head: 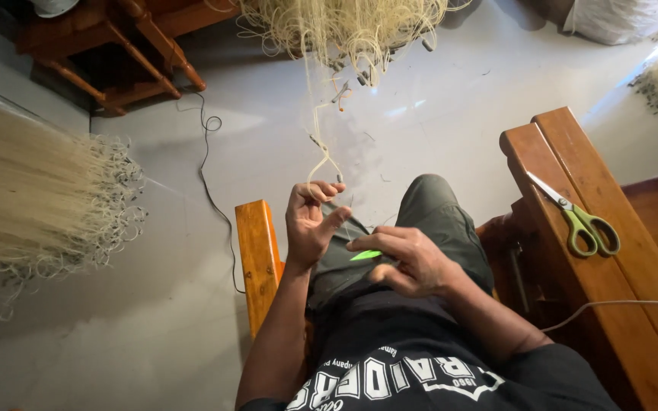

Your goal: Repairing or weaving a fishing net using a netting needle and scissors

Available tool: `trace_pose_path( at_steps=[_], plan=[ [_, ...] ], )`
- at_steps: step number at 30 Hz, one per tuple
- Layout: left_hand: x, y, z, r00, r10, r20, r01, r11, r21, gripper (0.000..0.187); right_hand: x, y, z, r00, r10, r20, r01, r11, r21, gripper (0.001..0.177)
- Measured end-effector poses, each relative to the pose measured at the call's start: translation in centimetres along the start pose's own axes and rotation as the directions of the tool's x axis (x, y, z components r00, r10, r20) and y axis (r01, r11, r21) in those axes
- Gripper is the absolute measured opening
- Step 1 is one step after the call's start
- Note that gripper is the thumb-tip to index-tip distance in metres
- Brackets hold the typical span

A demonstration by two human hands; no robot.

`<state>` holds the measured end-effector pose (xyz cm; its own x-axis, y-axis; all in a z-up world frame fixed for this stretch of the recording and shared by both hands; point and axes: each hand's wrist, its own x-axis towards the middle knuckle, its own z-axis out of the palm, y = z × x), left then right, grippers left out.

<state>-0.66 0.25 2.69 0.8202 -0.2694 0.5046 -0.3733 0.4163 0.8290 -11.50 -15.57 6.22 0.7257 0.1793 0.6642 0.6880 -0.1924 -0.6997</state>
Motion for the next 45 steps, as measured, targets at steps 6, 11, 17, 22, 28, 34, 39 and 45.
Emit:
trace_pose_path(
  at_steps=[6, 11, 17, 22, 28, 34, 39, 45],
  plan=[
    [0.3, 0.9, 0.4, 0.975, -0.066, -0.213, 0.058, 0.997, -0.043, 0.023, 2.0, 1.7, -2.8, 0.988, 0.009, -0.152, -0.078, 0.885, -0.458, 0.022],
    [0.0, 0.6, 0.5, 0.959, -0.130, -0.250, 0.103, 0.988, -0.118, 0.022, 3.8, 2.3, -3.1, 0.976, -0.062, -0.210, -0.075, 0.808, -0.584, 0.012],
    [-0.3, 1.1, 0.8, 0.935, -0.287, -0.208, 0.222, 0.932, -0.286, 0.018, 4.2, 4.1, -2.4, 0.956, -0.087, -0.281, -0.067, 0.865, -0.497, 0.010],
    [-0.2, -0.1, 0.8, 0.925, -0.370, -0.091, 0.301, 0.857, -0.419, 0.015, 3.9, 5.6, -1.6, 0.937, -0.202, -0.287, 0.076, 0.916, -0.395, 0.027],
    [0.2, -1.6, 2.0, 0.963, -0.256, 0.084, 0.269, 0.889, -0.372, 0.025, 4.4, 5.7, -0.9, 0.895, -0.371, -0.247, 0.258, 0.883, -0.393, 0.027],
    [1.9, 0.3, 3.2, 0.995, -0.097, 0.008, 0.097, 0.995, 0.028, 0.019, 3.3, 0.7, -0.6, 0.769, -0.512, -0.383, 0.448, 0.859, -0.249, 0.016],
    [2.1, -1.1, 1.5, 0.998, -0.056, -0.027, 0.055, 0.998, -0.032, 0.017, -1.0, 3.2, -1.9, 0.866, 0.105, -0.488, -0.034, 0.988, 0.152, 0.024],
    [1.4, -1.9, 1.2, 0.999, -0.049, -0.011, 0.048, 0.996, -0.078, 0.017, -3.7, 5.3, 1.1, 0.804, 0.419, -0.421, -0.340, 0.906, 0.252, 0.027]
  ],
)
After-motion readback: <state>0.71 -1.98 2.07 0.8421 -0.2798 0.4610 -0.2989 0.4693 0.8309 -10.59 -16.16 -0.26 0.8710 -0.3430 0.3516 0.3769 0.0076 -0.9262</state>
